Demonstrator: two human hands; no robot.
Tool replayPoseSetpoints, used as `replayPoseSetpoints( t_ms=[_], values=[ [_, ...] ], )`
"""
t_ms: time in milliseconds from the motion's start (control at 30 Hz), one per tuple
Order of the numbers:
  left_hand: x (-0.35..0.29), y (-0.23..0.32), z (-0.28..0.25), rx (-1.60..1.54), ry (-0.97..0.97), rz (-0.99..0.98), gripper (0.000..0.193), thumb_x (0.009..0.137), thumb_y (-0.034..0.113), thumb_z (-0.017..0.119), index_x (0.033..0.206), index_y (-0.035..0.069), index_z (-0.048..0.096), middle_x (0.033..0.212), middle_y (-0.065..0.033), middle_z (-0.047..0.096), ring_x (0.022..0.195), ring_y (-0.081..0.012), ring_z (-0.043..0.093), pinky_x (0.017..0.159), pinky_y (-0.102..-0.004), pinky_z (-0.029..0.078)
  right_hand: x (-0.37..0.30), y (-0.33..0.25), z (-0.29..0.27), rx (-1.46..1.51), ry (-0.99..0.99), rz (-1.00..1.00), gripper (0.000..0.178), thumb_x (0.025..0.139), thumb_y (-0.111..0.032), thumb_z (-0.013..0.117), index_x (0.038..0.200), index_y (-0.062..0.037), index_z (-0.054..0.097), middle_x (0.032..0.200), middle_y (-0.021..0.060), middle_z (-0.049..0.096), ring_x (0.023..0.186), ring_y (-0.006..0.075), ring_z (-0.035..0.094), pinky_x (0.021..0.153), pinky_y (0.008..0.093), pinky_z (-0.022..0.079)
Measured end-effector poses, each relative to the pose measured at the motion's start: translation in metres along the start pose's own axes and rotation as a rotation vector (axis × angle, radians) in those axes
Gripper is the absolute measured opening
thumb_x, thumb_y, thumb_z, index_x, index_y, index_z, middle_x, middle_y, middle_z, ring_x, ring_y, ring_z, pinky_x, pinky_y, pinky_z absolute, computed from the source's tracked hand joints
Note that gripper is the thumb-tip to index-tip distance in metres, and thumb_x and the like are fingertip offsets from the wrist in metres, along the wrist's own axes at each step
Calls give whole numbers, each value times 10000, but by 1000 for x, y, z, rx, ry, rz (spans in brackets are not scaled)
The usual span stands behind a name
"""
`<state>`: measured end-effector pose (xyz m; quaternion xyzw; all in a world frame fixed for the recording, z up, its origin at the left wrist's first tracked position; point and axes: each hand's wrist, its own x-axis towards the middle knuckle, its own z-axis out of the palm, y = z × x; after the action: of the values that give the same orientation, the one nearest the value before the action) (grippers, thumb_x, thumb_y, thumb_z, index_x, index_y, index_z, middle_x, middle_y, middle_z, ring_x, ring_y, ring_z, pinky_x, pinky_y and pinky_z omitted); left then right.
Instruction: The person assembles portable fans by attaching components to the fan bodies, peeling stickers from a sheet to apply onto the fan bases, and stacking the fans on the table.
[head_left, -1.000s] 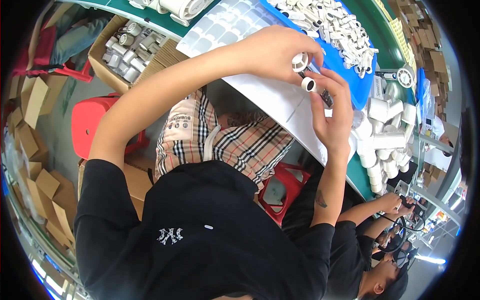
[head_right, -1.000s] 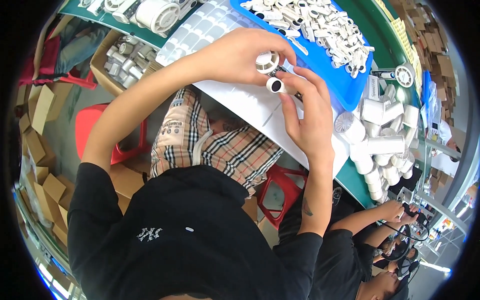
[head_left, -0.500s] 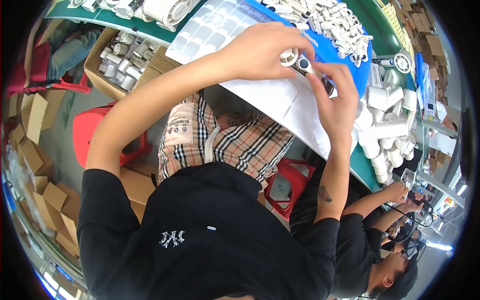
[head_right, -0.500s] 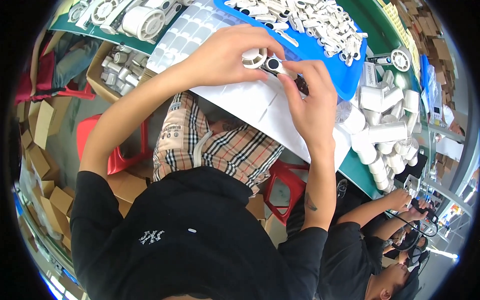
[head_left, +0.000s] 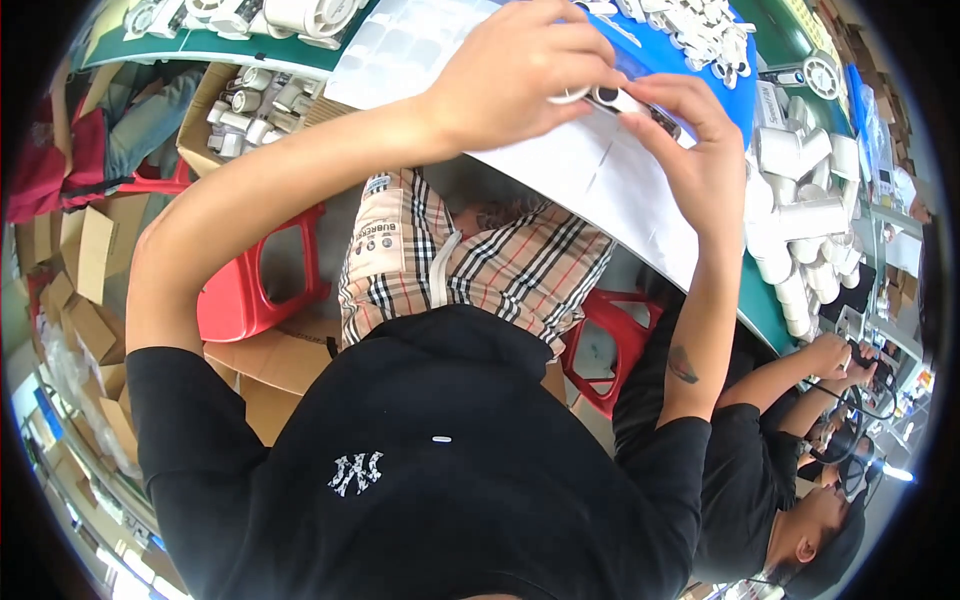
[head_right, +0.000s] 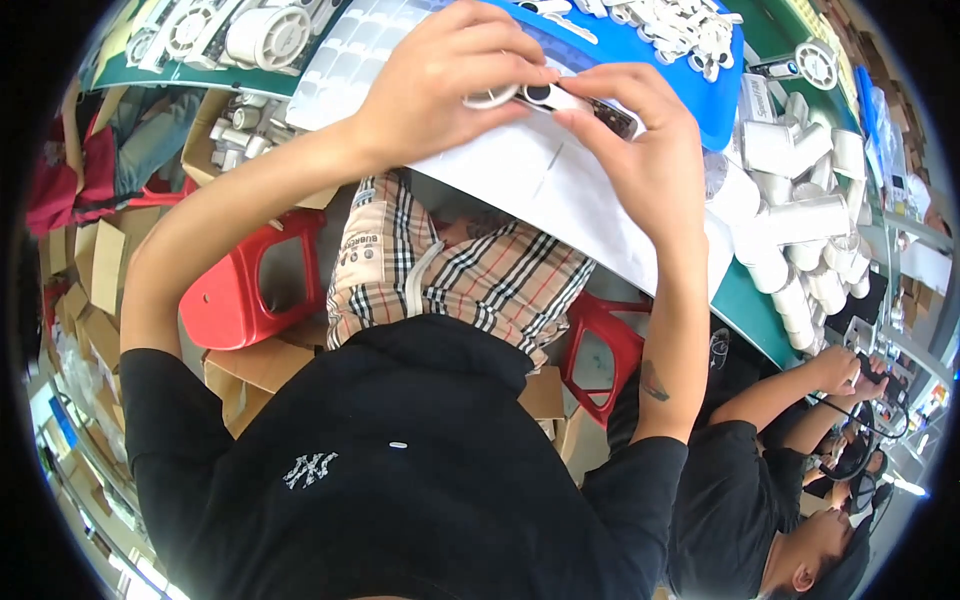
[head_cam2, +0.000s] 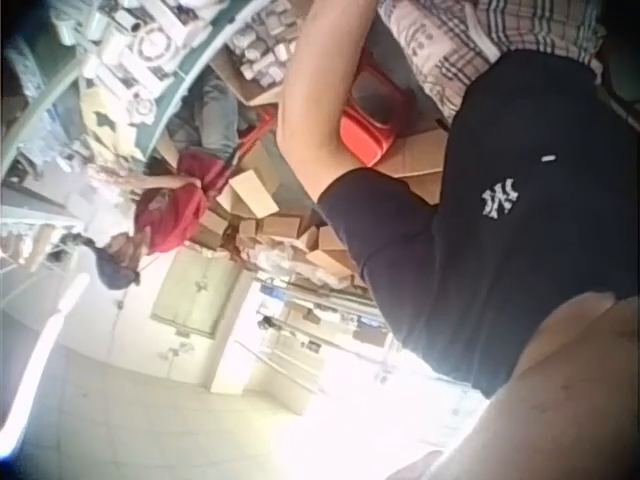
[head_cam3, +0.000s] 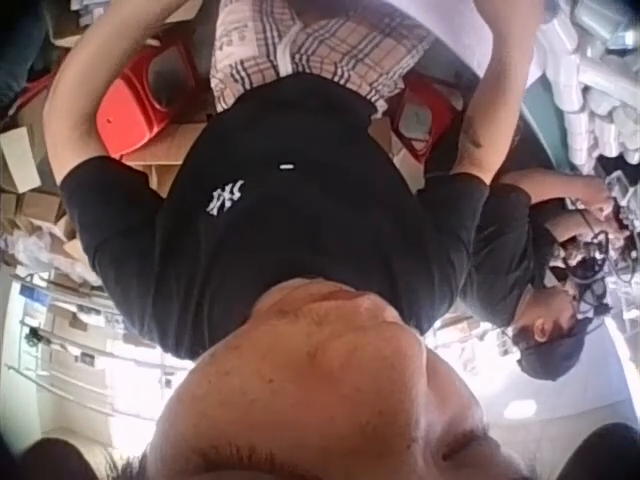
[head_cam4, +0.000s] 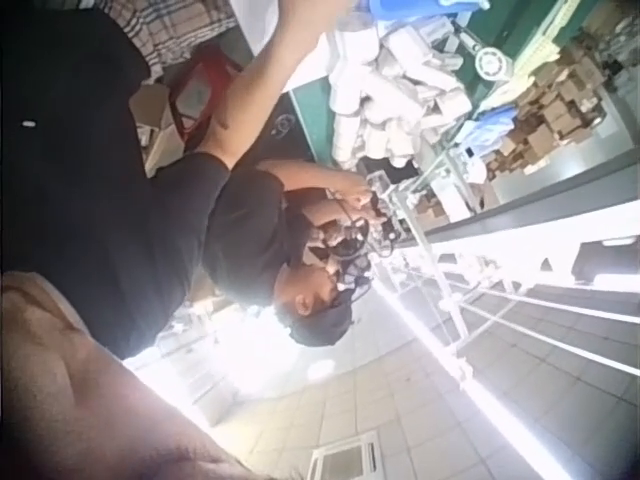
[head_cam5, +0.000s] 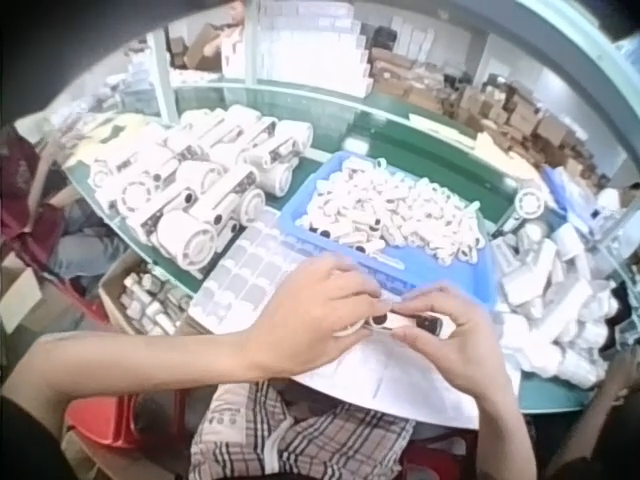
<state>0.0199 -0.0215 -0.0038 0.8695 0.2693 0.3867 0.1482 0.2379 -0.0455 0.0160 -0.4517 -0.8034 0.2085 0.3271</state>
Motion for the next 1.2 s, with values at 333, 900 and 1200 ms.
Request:
replayPoseSetpoints(
  t_ms=[333, 900, 1200],
  values=[
    [10, 34, -2, 42, -153, -326, 265, 691, 25, 627, 928, 67, 517, 926, -127, 573, 920, -334, 499, 790, -432, 392, -28, 12, 21, -190, -55, -21, 516, 754, -251, 750, 1206, -60, 589, 1119, 139, 630, 1011, 311, 571, 876, 371, 464],
    [18, 36, -4, -40, -159, -435, 367, 648, 204, 785, 943, 69, 613, 895, -126, 645, 915, -337, 568, 786, -412, 460, -29, 19, 17, 221, -87, 295, 528, 741, -239, 800, 1177, -27, 592, 1014, 88, 676, 917, 137, 630, 810, 263, 491],
    [17, 45, 5, -36, -75, -494, 334, 662, 125, 745, 962, 30, 632, 917, -154, 656, 942, -352, 578, 816, -412, 469, -29, 27, 16, 298, -105, 285, 502, 754, -247, 792, 1170, -39, 603, 1040, 98, 671, 930, 154, 638, 814, 261, 490]
  ],
)
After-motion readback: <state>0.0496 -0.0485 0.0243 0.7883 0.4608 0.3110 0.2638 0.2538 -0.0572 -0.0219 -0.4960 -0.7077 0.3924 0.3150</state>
